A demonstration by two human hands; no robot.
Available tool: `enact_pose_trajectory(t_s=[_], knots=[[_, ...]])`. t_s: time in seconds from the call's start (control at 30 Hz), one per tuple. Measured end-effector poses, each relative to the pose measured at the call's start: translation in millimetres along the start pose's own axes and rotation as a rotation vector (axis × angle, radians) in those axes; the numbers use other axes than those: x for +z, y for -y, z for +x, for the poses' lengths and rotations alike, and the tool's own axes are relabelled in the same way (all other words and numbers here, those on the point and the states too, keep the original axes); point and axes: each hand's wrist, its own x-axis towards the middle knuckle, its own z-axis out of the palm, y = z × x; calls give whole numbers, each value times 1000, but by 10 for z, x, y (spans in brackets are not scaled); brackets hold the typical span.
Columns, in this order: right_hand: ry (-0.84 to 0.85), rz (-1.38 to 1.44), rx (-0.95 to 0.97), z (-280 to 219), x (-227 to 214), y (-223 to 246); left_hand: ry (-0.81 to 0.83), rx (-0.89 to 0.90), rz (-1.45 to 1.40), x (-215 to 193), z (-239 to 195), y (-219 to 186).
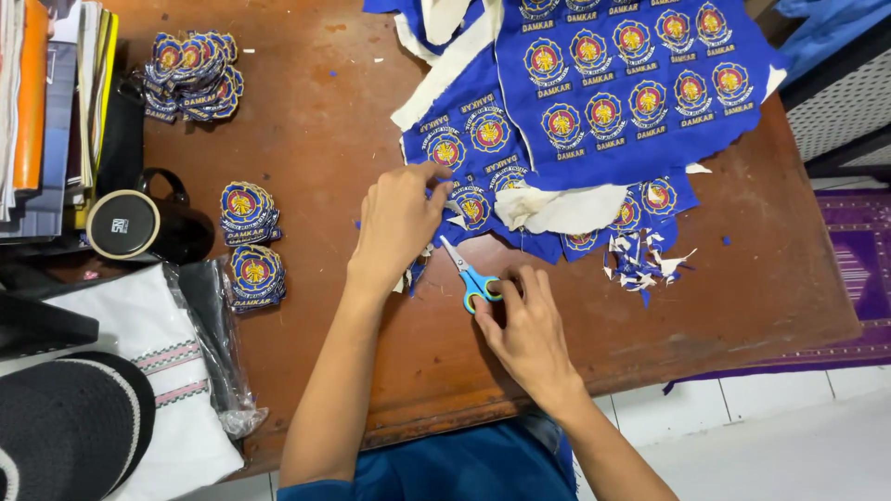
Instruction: The person uses scissors to cut circular patches from a blue fabric sheet printed with repeating logos. They trim the edges of the patches, stack them on the table, and then cut a larger rectangular piece from the remaining fabric.
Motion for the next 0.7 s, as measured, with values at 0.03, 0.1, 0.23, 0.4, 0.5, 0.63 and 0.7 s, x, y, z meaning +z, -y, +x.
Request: enact_pose_trajectory(t_s=[0.03, 0.1, 0.23, 0.4, 0.5, 0.63, 0.7], knots=[[3, 4, 7, -27, -41, 9, 7, -3, 3, 6, 33, 28], [129, 13, 51, -68, -123, 25, -23, -26, 30, 10, 115, 74], [177, -2, 100, -237, -116, -121, -4, 31, -5, 69, 175, 19], [-54, 120, 167, -316, -327, -267, 42, 128, -191, 225, 160, -303], [-184, 184, 256, -323, -562, -369, -22, 41, -267, 522, 366, -390], [-311, 291, 334, -444, -615, -571, -41, -16, -276, 684, 606, -532], [-378, 567, 557, -530, -586, -628, -44, -37, -288, 516, 530, -758]])
